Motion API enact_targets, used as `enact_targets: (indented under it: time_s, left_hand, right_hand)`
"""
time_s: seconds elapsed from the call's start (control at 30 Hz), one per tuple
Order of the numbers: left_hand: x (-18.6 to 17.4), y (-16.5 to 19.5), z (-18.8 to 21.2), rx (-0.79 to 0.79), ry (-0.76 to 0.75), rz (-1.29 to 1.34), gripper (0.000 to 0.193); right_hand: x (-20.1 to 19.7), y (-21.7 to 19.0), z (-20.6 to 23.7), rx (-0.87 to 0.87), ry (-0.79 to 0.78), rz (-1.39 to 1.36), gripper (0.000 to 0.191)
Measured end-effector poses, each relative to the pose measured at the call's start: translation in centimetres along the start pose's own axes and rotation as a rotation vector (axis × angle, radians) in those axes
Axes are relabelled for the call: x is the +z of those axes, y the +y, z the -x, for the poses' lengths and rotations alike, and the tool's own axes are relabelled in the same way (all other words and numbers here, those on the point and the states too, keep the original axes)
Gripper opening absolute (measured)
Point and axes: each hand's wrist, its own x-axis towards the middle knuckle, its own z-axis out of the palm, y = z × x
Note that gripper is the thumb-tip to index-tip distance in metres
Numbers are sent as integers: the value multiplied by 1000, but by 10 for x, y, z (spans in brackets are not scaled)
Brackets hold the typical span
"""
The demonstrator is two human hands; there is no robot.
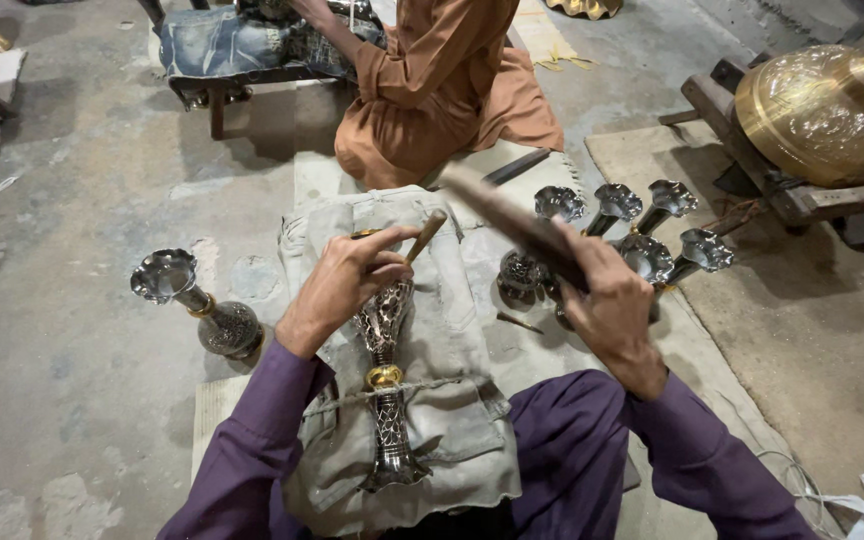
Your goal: The person sits on the floor with an ornate metal vase resting on a cloth cushion and decorates its surface by hand. They hold a small punch against the vase with one hand and strike it repeatedly with a wooden mallet held in the other hand, repositioning the punch to work different areas of the patterned body.
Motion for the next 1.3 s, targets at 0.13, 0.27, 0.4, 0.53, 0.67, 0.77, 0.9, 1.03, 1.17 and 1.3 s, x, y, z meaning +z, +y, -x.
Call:
enact_targets:
  time_s: [0.13, 0.27, 0.4, 0.53, 0.67, 0.77, 0.9, 1.03, 1.17, 1.3]
  left_hand:
    - [0, 0, 0, 18, -7, 7, 49]
    - [0, 2, 3, 48, 17, 0, 48]
    - [3, 5, 4, 47, 43, -42, 47]
    - [11, 6, 7, 33, 140, -65, 47]
    - [22, 3, 13, 10, 245, -39, 46]
    - [26, -2, 16, -10, 264, -75, 48]
    - [29, -6, 18, 26, 286, -76, 47]
    - [30, -8, 19, 27, 293, -93, 47]
    - [30, -11, 20, 8, 282, -80, 47]
    - [32, -14, 21, 100, 316, -98, 46]
  right_hand:
    - [2, 6, -2, 82, 1, -311, 65]
    - [-4, 5, -2, 35, -72, -167, 71]
    - [-5, -3, 2, -86, 9, -354, 73]
    - [-4, -1, 4, 60, -252, 42, 80]
    - [3, 1, 8, -20, -344, 13, 81]
    - [9, 1, 8, -148, -334, 61, 81]
    - [6, 2, -6, -87, -268, 120, 66]
    - [-11, -2, -22, -85, -45, -273, 65]
    - [-27, -7, -34, -182, -62, -9, 71]
    - [-28, -11, -36, -81, -100, -257, 69]
